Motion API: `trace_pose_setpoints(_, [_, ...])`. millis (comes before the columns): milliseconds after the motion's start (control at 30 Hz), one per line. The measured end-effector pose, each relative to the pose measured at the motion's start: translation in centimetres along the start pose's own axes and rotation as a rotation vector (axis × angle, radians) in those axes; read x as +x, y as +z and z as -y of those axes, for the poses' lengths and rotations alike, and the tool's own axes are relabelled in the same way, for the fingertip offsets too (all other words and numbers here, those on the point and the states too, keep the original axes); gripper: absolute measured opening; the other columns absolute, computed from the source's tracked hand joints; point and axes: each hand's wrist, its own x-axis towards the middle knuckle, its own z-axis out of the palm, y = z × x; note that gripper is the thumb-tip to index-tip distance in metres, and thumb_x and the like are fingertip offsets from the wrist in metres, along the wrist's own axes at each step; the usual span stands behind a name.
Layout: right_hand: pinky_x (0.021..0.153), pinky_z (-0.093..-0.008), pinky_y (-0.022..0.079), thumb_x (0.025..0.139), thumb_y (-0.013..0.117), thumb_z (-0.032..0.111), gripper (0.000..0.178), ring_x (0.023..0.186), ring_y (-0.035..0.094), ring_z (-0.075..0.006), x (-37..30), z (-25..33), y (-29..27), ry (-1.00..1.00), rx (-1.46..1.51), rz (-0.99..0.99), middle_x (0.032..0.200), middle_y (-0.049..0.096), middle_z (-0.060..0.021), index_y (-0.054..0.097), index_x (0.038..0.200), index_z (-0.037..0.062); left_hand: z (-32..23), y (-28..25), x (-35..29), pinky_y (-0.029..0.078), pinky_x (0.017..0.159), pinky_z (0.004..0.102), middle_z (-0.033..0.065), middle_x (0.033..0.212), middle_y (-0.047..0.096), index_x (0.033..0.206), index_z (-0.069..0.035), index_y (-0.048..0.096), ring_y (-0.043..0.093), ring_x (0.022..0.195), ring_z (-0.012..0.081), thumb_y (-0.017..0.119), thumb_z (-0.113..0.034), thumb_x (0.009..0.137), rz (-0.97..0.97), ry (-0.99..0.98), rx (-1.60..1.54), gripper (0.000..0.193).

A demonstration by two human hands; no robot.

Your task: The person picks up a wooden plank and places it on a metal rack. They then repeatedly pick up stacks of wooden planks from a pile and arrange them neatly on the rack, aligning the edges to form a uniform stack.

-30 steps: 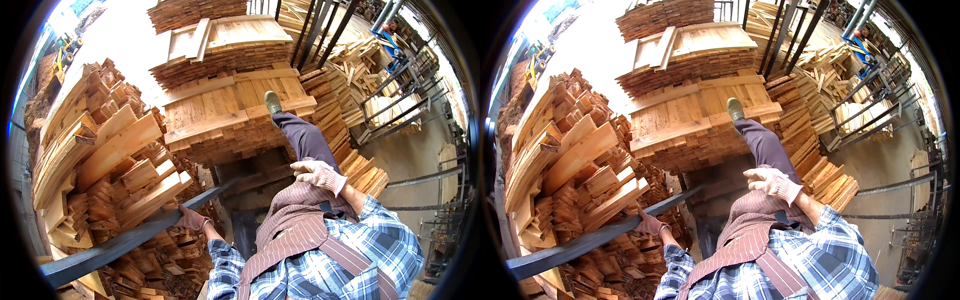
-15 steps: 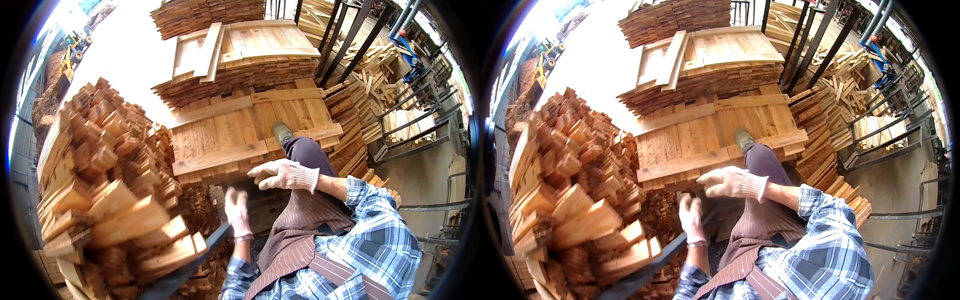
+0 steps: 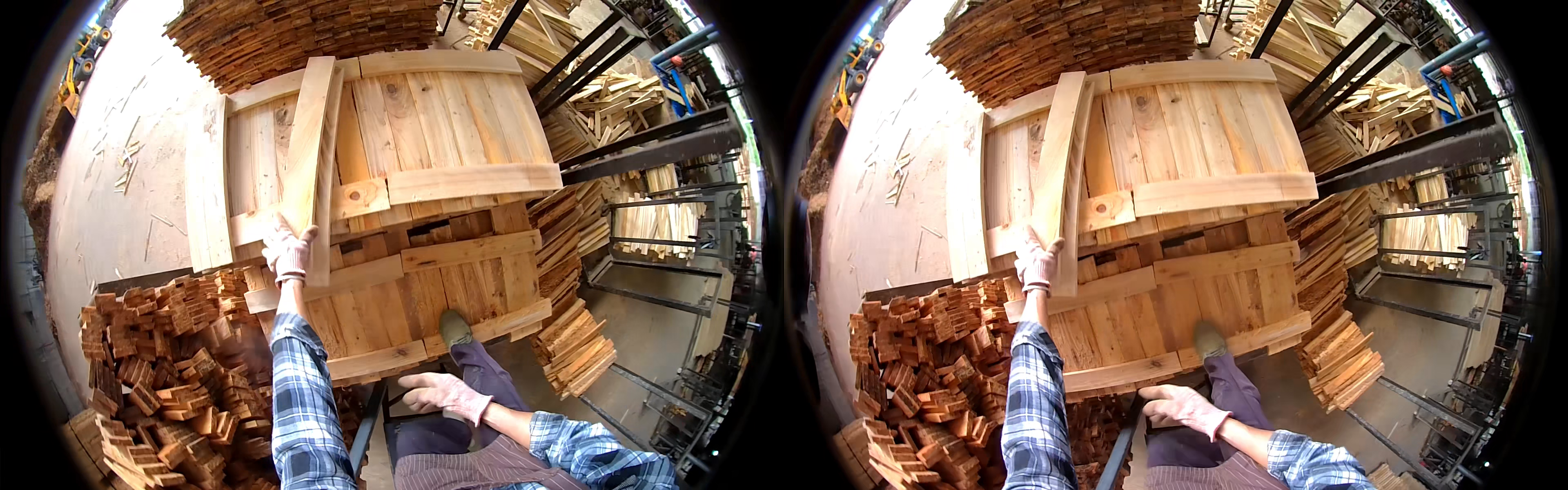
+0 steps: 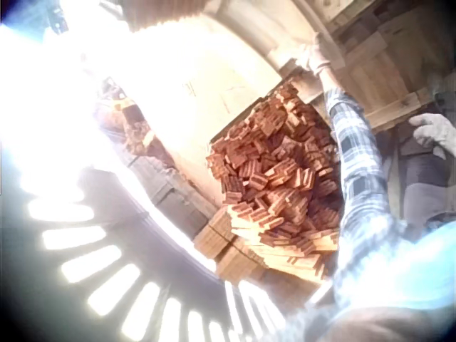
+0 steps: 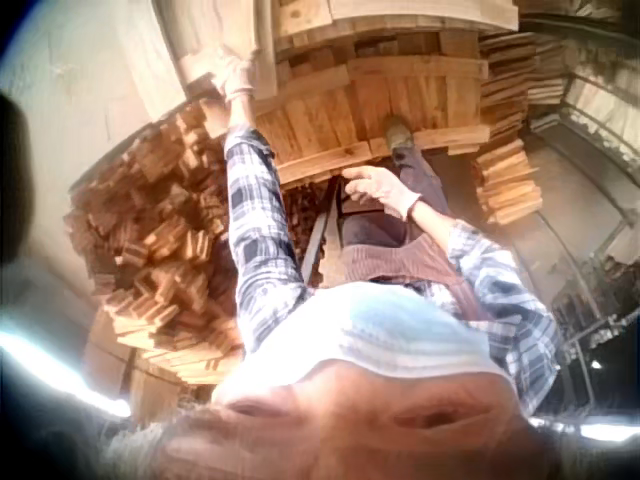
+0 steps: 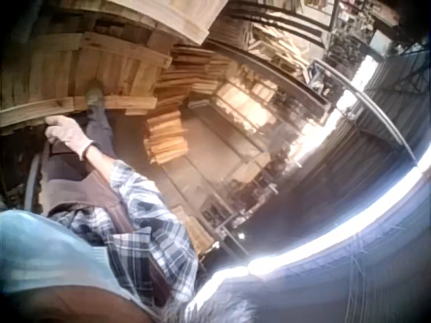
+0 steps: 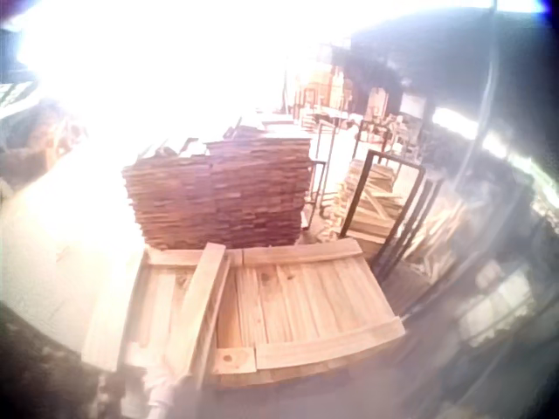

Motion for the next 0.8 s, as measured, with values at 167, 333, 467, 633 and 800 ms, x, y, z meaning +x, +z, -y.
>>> trace_pose_setpoints(167, [0.079, -0.0277, 0.052, 0.088, 0.067, 0.026, 0.062, 0.084, 0.061, -0.0119, 3.2, 6.5, -2.0, -0.11, -0.234, -0.354, 0.104, 0.065, -0.0078, 0.043, 0.138, -0.0006, -4.1, -3.9, -0.1, 0.038, 0.099, 0.0522, 0.0224, 0.146, 0.035, 0.149, -0.008, 0.023, 0.034, 0.134, 0.0375, 0.062, -0.07, 0.071, 0.149, 0.021, 0.057, 0.108])
trace_pose_setpoints(333, [0.073, -0.0228, 0.051, 0.084, 0.068, 0.014, 0.067, 0.081, 0.063, -0.0144, 14.1, 27.2, 0.6, -0.531, -0.164, -0.492, 0.12, 0.061, -0.0154, 0.037, 0.14, -0.003, -3.7, -5.0, 0.8, 0.033, 0.106, 0.0535, 0.023, 0.153, 0.023, 0.15, -0.006, 0.018, 0.025, 0.139, 0.0432, 0.061, -0.071, 0.071, 0.303, 0.003, 0.04, 0.111])
trace_pose_setpoints(467, [0.085, -0.0282, 0.047, 0.085, 0.068, 0.026, 0.075, 0.099, 0.058, -0.0228, 28.1, 39.0, -0.1, -0.721, -0.275, -0.607, 0.125, 0.056, -0.0248, 0.029, 0.143, -0.0026, -0.6, -9.3, 4.5, 0.031, 0.11, 0.0488, 0.0254, 0.152, 0.023, 0.15, -0.016, 0.023, 0.025, 0.139, 0.0419, 0.065, -0.065, 0.074, 0.713, -0.012, -0.33, 0.1])
trace_pose_setpoints(633, [0.099, -0.0436, 0.047, 0.065, 0.086, 0.038, 0.105, 0.125, 0.05, -0.0329, 34.9, 42.3, 5.4, -0.133, -0.639, -1.203, 0.13, 0.051, -0.0274, 0.026, 0.146, 0.0067, 9.0, -12.3, 14.2, 0.031, 0.109, 0.0507, 0.0238, 0.151, 0.027, 0.15, -0.016, 0.024, 0.033, 0.136, 0.0365, 0.064, -0.071, 0.07, 0.211, -0.013, -0.302, 0.104])
trace_pose_setpoints(800, [0.09, -0.0445, 0.052, 0.064, 0.085, 0.042, 0.11, 0.112, 0.058, -0.0345, 33.9, 43.1, 9.8, -0.032, -0.759, -1.309, 0.13, 0.049, -0.0216, 0.021, 0.147, 0.0086, 8.8, -10.3, 19.0, 0.01, 0.116, 0.0528, 0.028, 0.154, 0.012, 0.153, -0.02, 0.01, 0.014, 0.142, 0.0438, 0.051, -0.073, 0.077, 0.301, 0.111, 0.409, 0.101])
